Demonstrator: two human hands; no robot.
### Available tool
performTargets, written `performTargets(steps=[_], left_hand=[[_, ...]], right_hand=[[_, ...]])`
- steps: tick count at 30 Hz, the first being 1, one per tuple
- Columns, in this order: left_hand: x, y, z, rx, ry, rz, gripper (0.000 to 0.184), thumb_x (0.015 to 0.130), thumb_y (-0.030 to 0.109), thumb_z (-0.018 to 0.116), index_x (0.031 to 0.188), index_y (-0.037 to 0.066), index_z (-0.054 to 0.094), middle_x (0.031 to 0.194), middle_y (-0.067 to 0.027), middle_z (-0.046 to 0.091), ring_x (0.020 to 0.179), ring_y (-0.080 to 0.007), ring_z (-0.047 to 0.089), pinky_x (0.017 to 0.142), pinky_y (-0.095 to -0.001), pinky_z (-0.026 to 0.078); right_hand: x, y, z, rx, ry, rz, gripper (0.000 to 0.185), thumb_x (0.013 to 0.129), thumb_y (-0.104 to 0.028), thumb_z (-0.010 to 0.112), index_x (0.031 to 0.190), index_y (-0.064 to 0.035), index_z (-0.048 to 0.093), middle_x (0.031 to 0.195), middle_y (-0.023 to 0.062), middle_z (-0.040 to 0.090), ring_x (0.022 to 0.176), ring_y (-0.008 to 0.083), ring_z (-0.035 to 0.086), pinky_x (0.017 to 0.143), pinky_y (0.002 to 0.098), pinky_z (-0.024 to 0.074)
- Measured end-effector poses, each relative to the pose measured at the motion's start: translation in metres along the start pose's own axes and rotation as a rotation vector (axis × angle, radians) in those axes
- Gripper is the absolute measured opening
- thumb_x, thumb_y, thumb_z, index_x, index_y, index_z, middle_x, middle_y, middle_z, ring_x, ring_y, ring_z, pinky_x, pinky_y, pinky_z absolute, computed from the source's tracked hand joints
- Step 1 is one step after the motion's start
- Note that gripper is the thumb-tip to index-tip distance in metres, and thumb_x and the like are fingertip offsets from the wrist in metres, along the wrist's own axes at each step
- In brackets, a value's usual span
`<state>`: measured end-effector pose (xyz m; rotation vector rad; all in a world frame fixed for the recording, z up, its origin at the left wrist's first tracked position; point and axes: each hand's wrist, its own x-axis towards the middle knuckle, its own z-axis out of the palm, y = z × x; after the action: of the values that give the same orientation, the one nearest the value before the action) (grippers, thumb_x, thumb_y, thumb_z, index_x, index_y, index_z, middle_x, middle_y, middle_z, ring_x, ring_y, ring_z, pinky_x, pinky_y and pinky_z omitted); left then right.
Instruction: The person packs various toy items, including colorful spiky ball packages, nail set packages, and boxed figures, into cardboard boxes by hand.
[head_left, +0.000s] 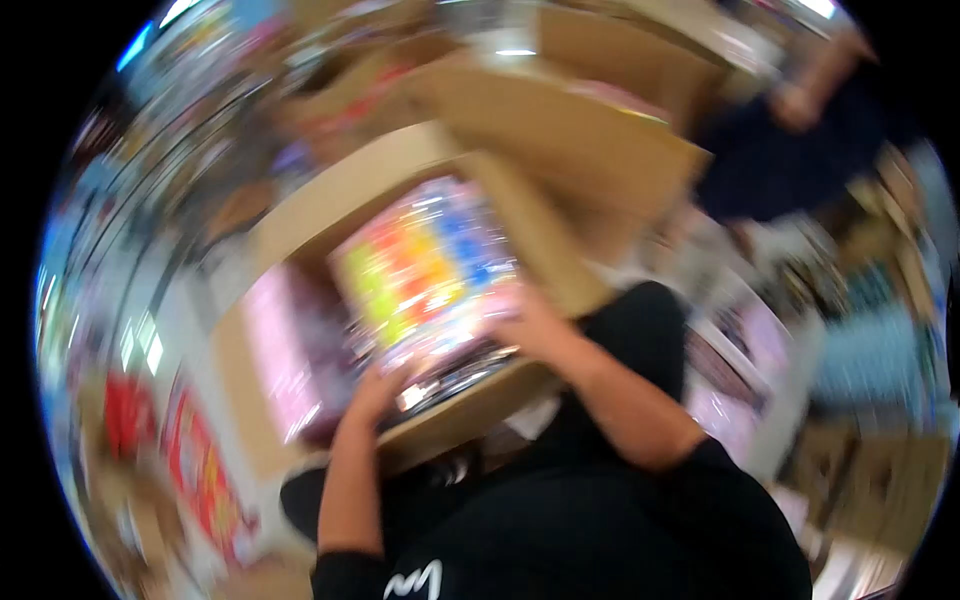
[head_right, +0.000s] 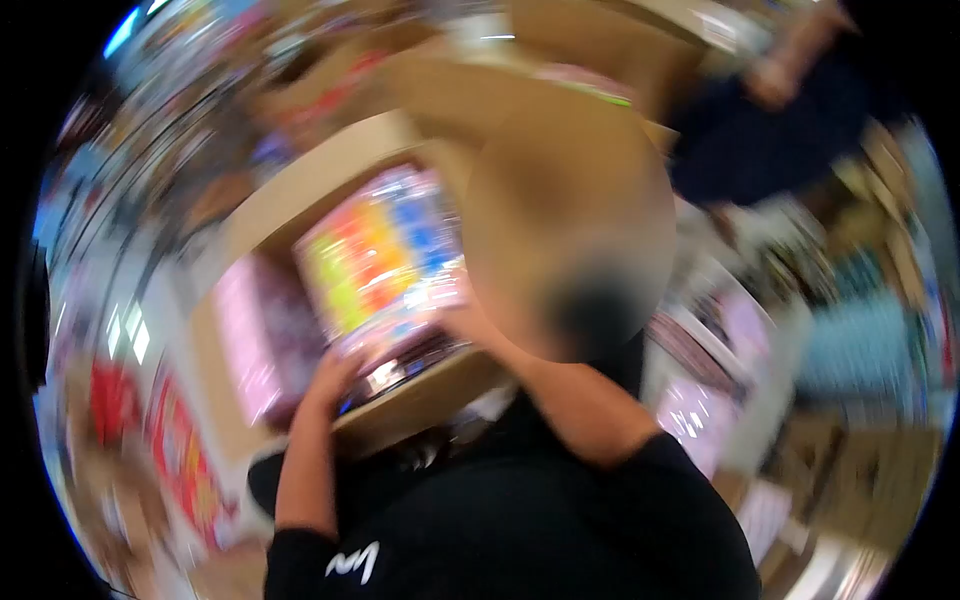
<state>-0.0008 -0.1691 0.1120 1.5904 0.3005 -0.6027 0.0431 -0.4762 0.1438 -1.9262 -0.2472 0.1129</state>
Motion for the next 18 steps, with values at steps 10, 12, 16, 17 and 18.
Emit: performTargets(steps=[10, 12, 16, 17, 18], left_hand=[[-0.002, -0.023, -0.063, 0.007, 0.060, 0.061, 0.063, 0.100, 0.038, 0.063, 0.143, -0.005, 0.046, 0.140, -0.0143, 0.054, 0.126, -0.0226, 0.052, 0.109, -0.0361, 0.039], [0.006, -0.018, -0.068, 0.027, 0.038, 0.045, 0.065, 0.100, 0.039, 0.062, 0.144, -0.005, 0.045, 0.142, -0.0144, 0.054, 0.128, -0.0229, 0.051, 0.110, -0.0362, 0.037], [0.006, -0.024, -0.067, 0.104, 0.050, 0.006, 0.070, 0.101, 0.044, 0.059, 0.148, -0.004, 0.042, 0.143, -0.0146, 0.052, 0.129, -0.0234, 0.051, 0.109, -0.0365, 0.038], [0.002, -0.033, -0.072, 0.094, 0.029, -0.022, 0.072, 0.101, 0.045, 0.058, 0.149, -0.006, 0.040, 0.147, -0.0156, 0.049, 0.134, -0.0242, 0.046, 0.113, -0.0362, 0.034], [-0.003, -0.029, -0.070, 0.103, 0.030, -0.032, 0.072, 0.101, 0.045, 0.058, 0.149, -0.006, 0.040, 0.147, -0.0156, 0.049, 0.134, -0.0242, 0.046, 0.113, -0.0362, 0.034]], right_hand=[[-0.046, 0.159, -0.250, -0.096, 0.348, 1.108, 0.028, 0.087, -0.028, 0.062, 0.083, -0.0029, 0.073, 0.077, 0.0162, 0.072, 0.069, 0.0307, 0.069, 0.064, 0.0468, 0.0520], [-0.098, 0.265, -0.256, -0.666, -0.224, 1.025, 0.031, 0.086, -0.029, 0.061, 0.101, -0.0066, 0.076, 0.070, 0.0131, 0.066, 0.055, 0.0255, 0.062, 0.051, 0.0437, 0.0475], [-0.137, 0.152, -0.168, 0.107, 0.459, 0.784, 0.040, 0.093, -0.030, 0.063, 0.124, -0.0045, 0.068, 0.090, 0.0127, 0.072, 0.067, 0.0201, 0.065, 0.062, 0.0367, 0.0530], [-0.139, 0.133, -0.139, 0.049, 0.465, 0.681, 0.034, 0.097, -0.026, 0.060, 0.121, -0.0035, 0.069, 0.096, 0.0109, 0.072, 0.074, 0.0175, 0.066, 0.070, 0.0337, 0.0534], [-0.134, 0.133, -0.129, 0.009, 0.514, 0.499, 0.032, 0.098, -0.024, 0.059, 0.121, -0.0030, 0.069, 0.096, 0.0097, 0.071, 0.078, 0.0150, 0.065, 0.073, 0.0322, 0.0529]])
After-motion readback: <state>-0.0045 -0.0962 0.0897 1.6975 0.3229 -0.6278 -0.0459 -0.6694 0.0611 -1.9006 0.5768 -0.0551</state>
